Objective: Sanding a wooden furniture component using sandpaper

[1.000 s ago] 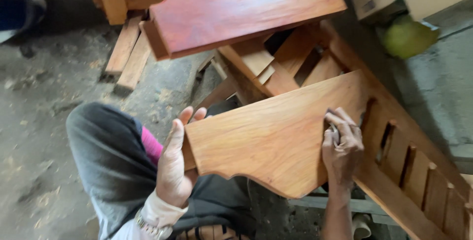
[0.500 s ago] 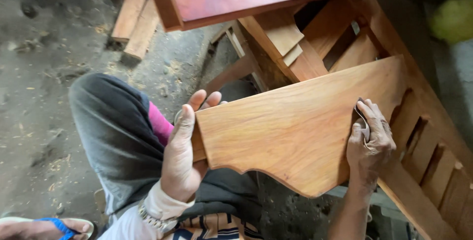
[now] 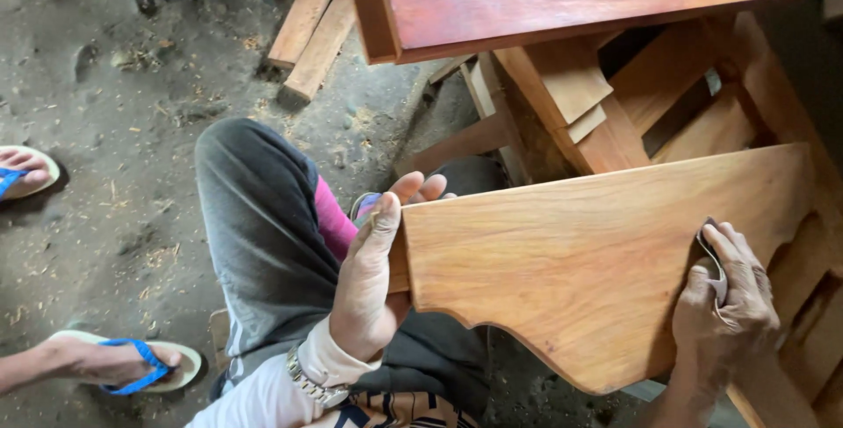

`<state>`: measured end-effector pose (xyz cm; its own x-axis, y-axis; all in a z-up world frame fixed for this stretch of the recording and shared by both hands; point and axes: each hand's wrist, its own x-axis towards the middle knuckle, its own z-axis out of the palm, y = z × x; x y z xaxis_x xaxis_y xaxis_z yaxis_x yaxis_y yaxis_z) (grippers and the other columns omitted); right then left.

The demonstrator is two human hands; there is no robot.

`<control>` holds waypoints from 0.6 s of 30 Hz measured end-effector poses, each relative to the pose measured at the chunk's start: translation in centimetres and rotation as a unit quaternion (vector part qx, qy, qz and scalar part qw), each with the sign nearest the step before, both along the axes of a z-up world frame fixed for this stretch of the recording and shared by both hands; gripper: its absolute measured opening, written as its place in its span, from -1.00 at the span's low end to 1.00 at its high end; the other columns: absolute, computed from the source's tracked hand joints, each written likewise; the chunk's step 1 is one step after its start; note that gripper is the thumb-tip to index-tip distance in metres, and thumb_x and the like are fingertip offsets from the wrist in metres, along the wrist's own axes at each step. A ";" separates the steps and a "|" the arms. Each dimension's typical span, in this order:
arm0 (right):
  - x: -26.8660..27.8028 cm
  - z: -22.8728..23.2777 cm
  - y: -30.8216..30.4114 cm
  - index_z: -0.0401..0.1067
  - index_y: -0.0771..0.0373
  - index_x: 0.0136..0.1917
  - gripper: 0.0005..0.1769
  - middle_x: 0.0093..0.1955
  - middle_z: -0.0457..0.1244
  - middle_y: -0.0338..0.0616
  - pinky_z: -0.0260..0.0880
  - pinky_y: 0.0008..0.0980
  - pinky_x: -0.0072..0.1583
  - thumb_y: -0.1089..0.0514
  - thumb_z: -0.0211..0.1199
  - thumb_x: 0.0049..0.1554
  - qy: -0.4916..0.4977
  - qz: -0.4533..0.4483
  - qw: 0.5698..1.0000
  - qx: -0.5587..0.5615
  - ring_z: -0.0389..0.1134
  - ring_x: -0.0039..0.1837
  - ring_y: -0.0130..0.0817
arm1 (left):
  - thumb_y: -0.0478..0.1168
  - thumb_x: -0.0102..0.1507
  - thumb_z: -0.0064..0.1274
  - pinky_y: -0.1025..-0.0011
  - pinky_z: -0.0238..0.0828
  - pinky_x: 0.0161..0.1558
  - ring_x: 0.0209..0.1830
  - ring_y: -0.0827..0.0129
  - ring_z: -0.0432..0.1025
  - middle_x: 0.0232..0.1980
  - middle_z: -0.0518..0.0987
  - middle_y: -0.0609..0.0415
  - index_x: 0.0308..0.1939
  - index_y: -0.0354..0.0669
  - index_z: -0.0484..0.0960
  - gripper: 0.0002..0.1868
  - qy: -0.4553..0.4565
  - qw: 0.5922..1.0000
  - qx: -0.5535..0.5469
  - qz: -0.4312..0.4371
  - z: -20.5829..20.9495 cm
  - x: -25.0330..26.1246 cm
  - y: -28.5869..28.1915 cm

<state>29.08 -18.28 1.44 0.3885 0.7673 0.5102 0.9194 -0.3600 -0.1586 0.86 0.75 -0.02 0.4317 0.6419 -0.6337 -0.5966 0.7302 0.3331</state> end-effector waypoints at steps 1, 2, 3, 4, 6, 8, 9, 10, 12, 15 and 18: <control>0.3 -0.2 -0.2 0.58 0.57 0.35 -0.54 0.39 0.38 0.39 0.30 -0.03 0.56 0.57 0.09 0.23 -0.003 0.003 1.000 0.001 0.39 0.47 0.20 | -0.01 0.31 -0.12 0.14 0.41 0.27 0.25 0.09 0.51 0.31 0.62 -0.16 0.24 -0.15 0.54 -0.51 -0.005 1.000 0.012 -0.001 -0.2 0.0 -0.1; 0.5 -0.4 -0.4 0.58 0.58 0.36 -0.52 0.40 0.38 0.38 0.30 -0.01 0.57 0.56 0.09 0.21 -0.005 0.006 1.000 0.000 0.39 0.47 0.21 | 0.00 0.32 -0.12 0.15 0.41 0.28 0.25 0.10 0.52 0.31 0.62 -0.15 0.24 -0.16 0.55 -0.51 -0.009 1.000 0.023 -0.002 -0.3 -0.1 -0.2; 0.1 -0.2 -0.3 0.58 0.58 0.36 -0.52 0.40 0.38 0.38 0.30 -0.01 0.57 0.56 0.09 0.21 -0.003 0.009 1.000 -0.001 0.39 0.47 0.21 | 0.00 0.32 -0.12 0.15 0.41 0.28 0.25 0.10 0.52 0.31 0.62 -0.15 0.24 -0.16 0.55 -0.51 -0.007 1.000 0.022 0.002 -0.6 -0.2 -0.3; -0.2 0.0 -0.1 0.59 0.58 0.35 -0.51 0.39 0.39 0.38 0.31 -0.03 0.56 0.58 0.08 0.21 -0.004 0.007 1.000 0.001 0.40 0.47 0.20 | 0.00 0.33 -0.12 0.16 0.41 0.28 0.25 0.11 0.51 0.30 0.62 -0.14 0.23 -0.16 0.55 -0.52 -0.015 0.999 0.042 0.001 -0.8 -0.2 -0.3; -0.6 0.2 0.2 0.60 0.59 0.34 -0.50 0.39 0.40 0.37 0.32 -0.05 0.55 0.61 0.07 0.20 -0.005 0.005 1.000 0.001 0.41 0.47 0.19 | -0.01 0.35 -0.12 0.16 0.41 0.28 0.25 0.12 0.51 0.30 0.62 -0.14 0.23 -0.16 0.55 -0.54 -0.024 0.998 0.061 0.000 -1.1 -0.2 -0.4; -0.7 0.3 0.3 0.59 0.57 0.35 -0.50 0.39 0.40 0.37 0.32 -0.04 0.54 0.59 0.07 0.20 -0.008 0.000 1.000 0.001 0.40 0.46 0.18 | -0.01 0.26 0.03 0.10 0.42 0.31 0.26 0.09 0.52 0.29 0.61 -0.13 0.21 -0.17 0.52 -0.51 -0.025 0.997 0.072 0.003 -1.0 -0.2 -0.4; -0.6 0.2 0.3 0.59 0.57 0.35 -0.50 0.39 0.40 0.37 0.32 -0.04 0.54 0.59 0.07 0.20 -0.010 -0.001 1.000 0.000 0.40 0.46 0.18 | -0.01 0.26 0.03 0.10 0.42 0.31 0.26 0.09 0.52 0.29 0.61 -0.13 0.21 -0.17 0.52 -0.51 -0.027 0.997 0.071 0.002 -1.3 -0.3 -0.6; -0.6 0.2 0.3 0.59 0.58 0.33 -0.50 0.38 0.39 0.37 0.32 -0.05 0.53 0.59 0.06 0.19 -0.004 0.001 1.000 0.001 0.40 0.46 0.18 | -0.06 0.17 0.16 0.16 0.41 0.26 0.22 0.17 0.49 0.33 0.56 -0.13 0.32 -0.16 0.37 -0.33 -0.024 0.994 0.108 -0.001 -1.6 -0.5 -0.9; -0.8 0.4 0.3 0.58 0.58 0.31 -0.51 0.37 0.39 0.37 0.31 -0.06 0.52 0.59 0.05 0.17 -0.001 0.004 1.000 0.004 0.39 0.46 0.18 | -0.11 0.07 0.29 0.22 0.41 0.22 0.19 0.25 0.46 0.38 0.51 -0.14 0.43 -0.15 0.22 -0.11 -0.022 0.989 0.144 -0.003 -2.3 -0.9 -1.2; -0.9 0.4 0.4 0.59 0.53 0.33 -0.46 0.38 0.39 0.32 0.30 -0.07 0.52 0.56 0.02 0.15 -0.006 -0.006 1.000 0.001 0.39 0.47 0.14 | -0.01 0.04 0.36 0.36 0.19 0.40 0.39 0.26 0.31 0.53 0.27 -0.29 0.60 -0.05 -0.24 0.28 0.188 0.905 0.377 -0.060 -2.8 -1.6 -1.2; -0.4 0.0 0.1 0.58 0.52 0.32 -0.48 0.38 0.39 0.30 0.27 -0.07 0.54 0.57 0.04 0.15 0.004 -0.011 1.000 0.015 0.37 0.47 0.13 | -0.14 0.15 0.26 0.41 0.07 0.46 0.49 0.30 0.22 0.48 0.31 -0.10 0.47 -0.13 0.18 -0.14 0.175 0.898 0.391 -0.106 -2.9 -1.9 -1.0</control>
<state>28.71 -18.17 1.40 0.4097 0.7422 0.5303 0.9097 -0.3755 -0.1774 -0.99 -0.27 -2.96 0.4585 0.8765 -0.1466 -0.2314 0.2770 0.9326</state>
